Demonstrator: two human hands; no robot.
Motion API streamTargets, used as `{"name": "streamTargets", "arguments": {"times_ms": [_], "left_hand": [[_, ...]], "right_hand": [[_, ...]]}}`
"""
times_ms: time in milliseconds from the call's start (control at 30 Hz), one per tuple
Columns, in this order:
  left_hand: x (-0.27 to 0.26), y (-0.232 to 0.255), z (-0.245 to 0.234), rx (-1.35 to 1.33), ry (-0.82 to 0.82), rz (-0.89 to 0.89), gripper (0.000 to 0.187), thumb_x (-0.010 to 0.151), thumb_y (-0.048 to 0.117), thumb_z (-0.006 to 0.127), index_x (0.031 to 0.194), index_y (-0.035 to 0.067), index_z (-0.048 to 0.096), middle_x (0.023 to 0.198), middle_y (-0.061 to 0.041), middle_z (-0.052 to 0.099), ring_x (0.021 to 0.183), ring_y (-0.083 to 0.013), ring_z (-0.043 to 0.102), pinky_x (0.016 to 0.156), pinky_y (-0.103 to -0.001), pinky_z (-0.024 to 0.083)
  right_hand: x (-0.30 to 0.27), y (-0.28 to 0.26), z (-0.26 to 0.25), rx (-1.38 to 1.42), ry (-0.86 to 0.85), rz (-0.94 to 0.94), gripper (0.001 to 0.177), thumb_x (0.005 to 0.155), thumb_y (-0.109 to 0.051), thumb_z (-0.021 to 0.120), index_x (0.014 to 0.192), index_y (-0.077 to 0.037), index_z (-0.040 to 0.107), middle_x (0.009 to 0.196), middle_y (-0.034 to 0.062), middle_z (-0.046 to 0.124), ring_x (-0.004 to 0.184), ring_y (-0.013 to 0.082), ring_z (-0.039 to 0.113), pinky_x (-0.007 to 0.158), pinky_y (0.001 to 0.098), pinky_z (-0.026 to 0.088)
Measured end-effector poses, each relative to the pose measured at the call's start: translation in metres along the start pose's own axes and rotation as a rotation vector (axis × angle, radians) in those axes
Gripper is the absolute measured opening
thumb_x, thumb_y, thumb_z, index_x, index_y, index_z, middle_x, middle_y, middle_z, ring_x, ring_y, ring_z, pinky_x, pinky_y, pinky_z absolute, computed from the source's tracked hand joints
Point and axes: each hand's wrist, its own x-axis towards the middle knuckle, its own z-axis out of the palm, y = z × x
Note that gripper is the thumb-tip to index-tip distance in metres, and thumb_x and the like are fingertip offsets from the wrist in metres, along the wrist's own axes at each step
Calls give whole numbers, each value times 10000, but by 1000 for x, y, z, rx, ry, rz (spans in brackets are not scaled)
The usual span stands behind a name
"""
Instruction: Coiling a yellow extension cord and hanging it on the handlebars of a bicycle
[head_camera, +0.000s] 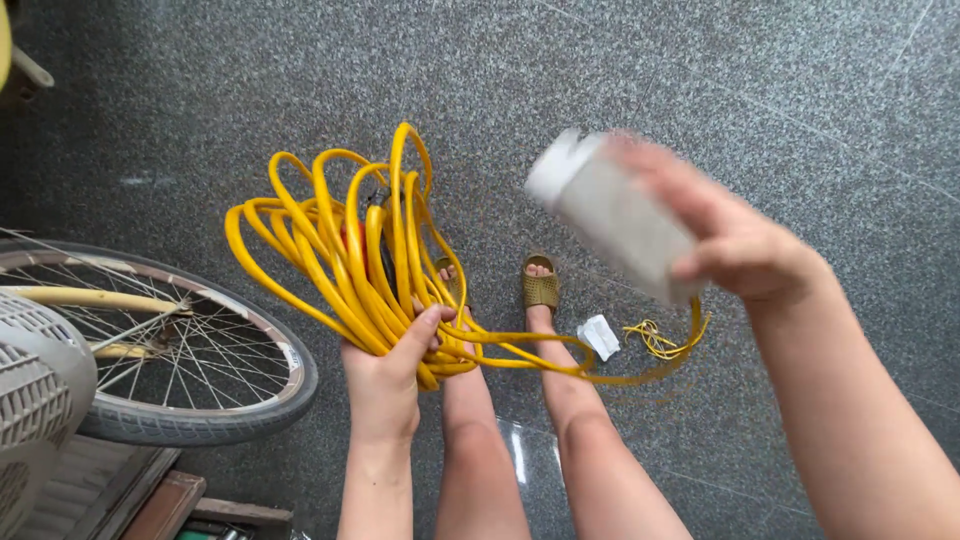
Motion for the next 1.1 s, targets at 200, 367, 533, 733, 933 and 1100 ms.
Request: {"name": "streamTargets", "arguments": {"times_ms": [200, 367, 533, 733, 933, 1100], "left_hand": [[0, -4, -6, -115, 9, 6, 125, 799, -36, 723, 870, 19, 637, 849, -142, 730, 768, -199, 732, 592, -232, 523], [-5, 1, -13, -168, 62, -40, 95, 826, 45, 733, 817, -1, 650, 707, -123, 685, 560, -139, 562, 600, -256, 489], [-9, 14, -12, -313, -19, 39, 108, 873, 32, 681, 882, 22, 574, 638, -79, 529, 575, -169, 533, 591, -275, 474], [-10, 20, -2, -183, 3, 58, 110, 838, 43, 726, 851, 29, 618, 647, -52, 577, 568, -126, 553, 560, -238, 472], [-24, 24, 1, -184, -43, 24, 118, 835, 50, 723, 844, 10, 613, 606, -74, 575, 545, -149, 552, 576, -256, 475], [-39, 21, 16, -205, -112, -21, 161, 836, 76, 712, 724, 33, 605, 587, -54, 565, 548, -158, 540, 588, -268, 454]], "right_hand": [[6, 33, -64, -244, 900, -425, 1193, 822, 85, 786, 1676, -377, 94, 1572, 81, 412, 1152, 145, 519, 1034, 303, 553], [43, 77, -76, -401, 1073, -184, 1187, 736, -12, 844, 1543, -338, 36, 1502, 265, 515, 1196, 309, 673, 887, 433, 653], [75, 101, -28, 190, 1158, 134, 1017, 681, -158, 715, 1506, -343, 150, 1385, 103, 559, 1080, 293, 668, 719, 436, 605], [87, 135, 0, 458, 1281, -19, 945, 601, -116, 735, 1408, -286, 273, 1253, 34, 600, 1025, 236, 636, 725, 400, 577], [105, 166, 8, -3, 1248, 236, 1260, 606, -18, 821, 1567, -215, 31, 1443, 150, 459, 1281, 303, 515, 1021, 477, 497], [128, 173, 41, -272, 998, 692, 1254, 683, -80, 828, 1590, -317, -5, 1419, 171, 372, 1207, 349, 501, 921, 494, 559]]}}
